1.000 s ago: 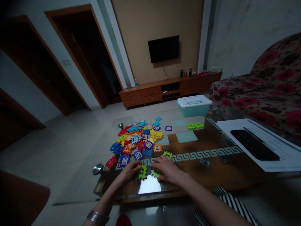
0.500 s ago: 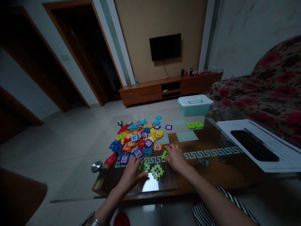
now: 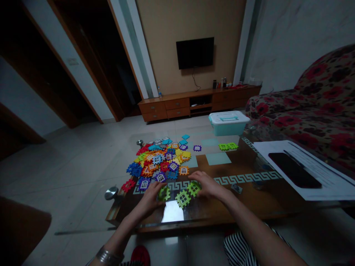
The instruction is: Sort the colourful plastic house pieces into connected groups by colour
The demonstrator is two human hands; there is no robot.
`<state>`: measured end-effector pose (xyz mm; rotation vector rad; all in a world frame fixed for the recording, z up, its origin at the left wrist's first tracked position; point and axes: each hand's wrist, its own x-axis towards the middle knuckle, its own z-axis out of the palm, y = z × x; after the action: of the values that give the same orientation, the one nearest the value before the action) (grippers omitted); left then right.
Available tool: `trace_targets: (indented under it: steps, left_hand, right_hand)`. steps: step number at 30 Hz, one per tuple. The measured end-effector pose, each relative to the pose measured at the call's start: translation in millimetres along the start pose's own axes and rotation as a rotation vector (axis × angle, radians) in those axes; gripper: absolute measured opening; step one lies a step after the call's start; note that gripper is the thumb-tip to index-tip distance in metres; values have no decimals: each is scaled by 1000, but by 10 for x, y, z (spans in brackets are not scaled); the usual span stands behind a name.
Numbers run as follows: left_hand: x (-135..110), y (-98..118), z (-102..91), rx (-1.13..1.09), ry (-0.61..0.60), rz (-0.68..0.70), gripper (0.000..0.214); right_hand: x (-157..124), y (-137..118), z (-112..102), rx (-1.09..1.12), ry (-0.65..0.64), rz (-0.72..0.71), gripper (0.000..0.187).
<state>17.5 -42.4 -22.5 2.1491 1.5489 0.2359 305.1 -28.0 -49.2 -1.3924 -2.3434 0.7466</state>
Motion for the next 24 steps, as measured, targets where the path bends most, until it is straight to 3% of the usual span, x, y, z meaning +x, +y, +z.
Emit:
trace_targets:
  steps: [3, 7, 12, 16, 19, 24]
  left_hand:
    - [13, 46, -2, 22, 4, -33, 69]
    - [10, 111, -19, 25, -4, -46, 70]
    - [-29, 105, -3, -17, 0, 3, 67]
    - [-44, 71, 13, -63, 9, 38, 69]
    - [-30, 44, 8, -62, 7, 24, 76]
    - [-4, -5, -4, -108, 8, -2, 80]
  right_hand:
    - [15, -28, -1, 7, -63, -91, 74]
    - [8, -110, -6, -128, -42, -26, 65]
    - [-41, -193, -36, -157, 4, -14, 71]
    - [-57, -326, -34, -13, 5, -190, 77]
    - [-50, -425, 23, 2, -67, -317, 76]
    - [-28, -481, 112, -49, -143, -319, 69]
